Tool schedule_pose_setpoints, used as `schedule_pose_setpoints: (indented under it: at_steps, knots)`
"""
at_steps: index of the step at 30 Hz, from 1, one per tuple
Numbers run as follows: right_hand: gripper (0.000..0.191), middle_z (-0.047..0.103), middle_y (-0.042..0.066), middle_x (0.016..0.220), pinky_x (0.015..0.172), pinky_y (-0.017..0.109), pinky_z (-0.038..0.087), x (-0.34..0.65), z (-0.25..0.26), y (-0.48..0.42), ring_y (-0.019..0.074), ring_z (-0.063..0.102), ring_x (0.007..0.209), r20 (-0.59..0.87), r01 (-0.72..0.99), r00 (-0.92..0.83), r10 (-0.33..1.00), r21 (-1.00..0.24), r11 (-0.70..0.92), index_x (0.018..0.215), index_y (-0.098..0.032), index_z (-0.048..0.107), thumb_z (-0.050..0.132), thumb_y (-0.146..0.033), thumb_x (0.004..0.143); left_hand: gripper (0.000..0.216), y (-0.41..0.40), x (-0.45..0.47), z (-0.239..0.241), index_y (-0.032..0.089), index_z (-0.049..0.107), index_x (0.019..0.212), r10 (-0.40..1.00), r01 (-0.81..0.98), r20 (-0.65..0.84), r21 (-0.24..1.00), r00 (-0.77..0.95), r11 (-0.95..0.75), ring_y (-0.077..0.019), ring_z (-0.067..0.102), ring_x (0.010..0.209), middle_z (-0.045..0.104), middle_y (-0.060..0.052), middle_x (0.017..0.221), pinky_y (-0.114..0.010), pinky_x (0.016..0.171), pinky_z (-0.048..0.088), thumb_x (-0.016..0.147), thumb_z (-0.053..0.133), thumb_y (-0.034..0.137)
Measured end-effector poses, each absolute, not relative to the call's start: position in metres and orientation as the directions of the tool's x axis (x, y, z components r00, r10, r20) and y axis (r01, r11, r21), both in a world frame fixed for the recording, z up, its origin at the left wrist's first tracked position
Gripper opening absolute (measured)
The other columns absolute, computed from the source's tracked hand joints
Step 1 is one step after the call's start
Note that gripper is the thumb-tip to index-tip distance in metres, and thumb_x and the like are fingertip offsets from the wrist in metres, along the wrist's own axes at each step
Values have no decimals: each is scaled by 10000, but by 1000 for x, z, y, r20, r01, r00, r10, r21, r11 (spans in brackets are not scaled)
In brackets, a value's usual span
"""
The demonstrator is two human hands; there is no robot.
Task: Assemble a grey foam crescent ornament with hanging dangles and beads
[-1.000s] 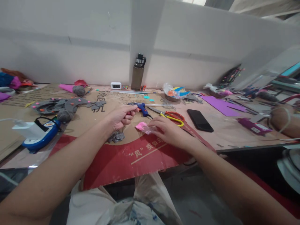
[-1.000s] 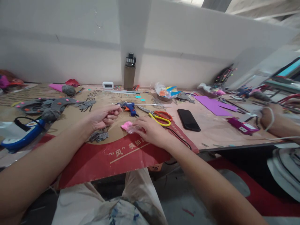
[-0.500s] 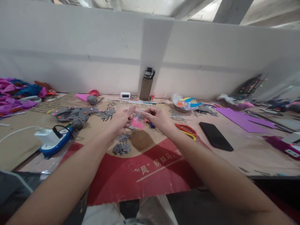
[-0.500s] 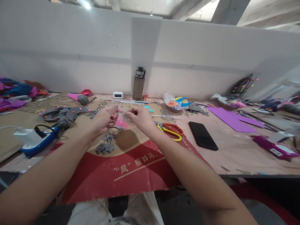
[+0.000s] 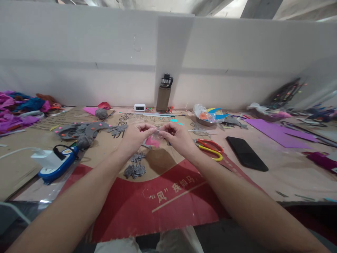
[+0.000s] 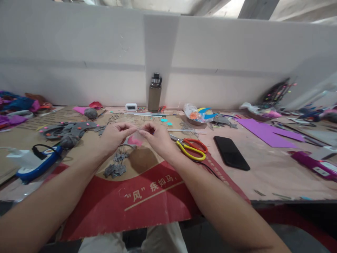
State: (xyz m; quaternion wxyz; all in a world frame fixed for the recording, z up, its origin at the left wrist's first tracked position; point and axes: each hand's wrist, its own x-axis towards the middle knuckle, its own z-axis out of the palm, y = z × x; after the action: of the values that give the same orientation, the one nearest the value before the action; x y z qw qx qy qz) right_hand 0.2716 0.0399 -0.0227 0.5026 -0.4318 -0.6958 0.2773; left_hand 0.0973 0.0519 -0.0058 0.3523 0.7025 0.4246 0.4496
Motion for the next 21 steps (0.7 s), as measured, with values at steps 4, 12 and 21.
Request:
schedule_pose_setpoints:
  at_steps: [4, 12, 21]
  knots:
    - [104, 537, -14, 659, 583, 259, 360, 272, -26, 38, 111, 459, 614, 478, 313, -102, 872, -817, 484, 742, -183, 563, 595, -261, 802, 212, 50, 98, -4, 160, 719, 786, 893, 314, 358, 844, 272, -435, -99, 497, 585, 651, -3, 677, -215, 561, 370, 761, 639, 354]
    - [123, 513, -20, 644, 591, 265, 338, 273, -24, 35, 108, 435, 611, 493, 350, -99, 864, -796, 494, 685, -181, 562, 607, -247, 778, 206, 50, 100, -6, 155, 689, 764, 910, 295, 294, 877, 293, -379, -77, 417, 500, 586, 18, 605, -213, 496, 322, 763, 629, 352]
    - [139, 478, -25, 637, 600, 269, 342, 274, -25, 36, 115, 428, 618, 457, 372, -166, 874, -792, 485, 709, -186, 524, 548, -267, 819, 225, 53, 99, -9, 160, 724, 809, 922, 329, 260, 877, 288, -350, -77, 420, 492, 592, 12, 575, -216, 504, 330, 749, 647, 362]
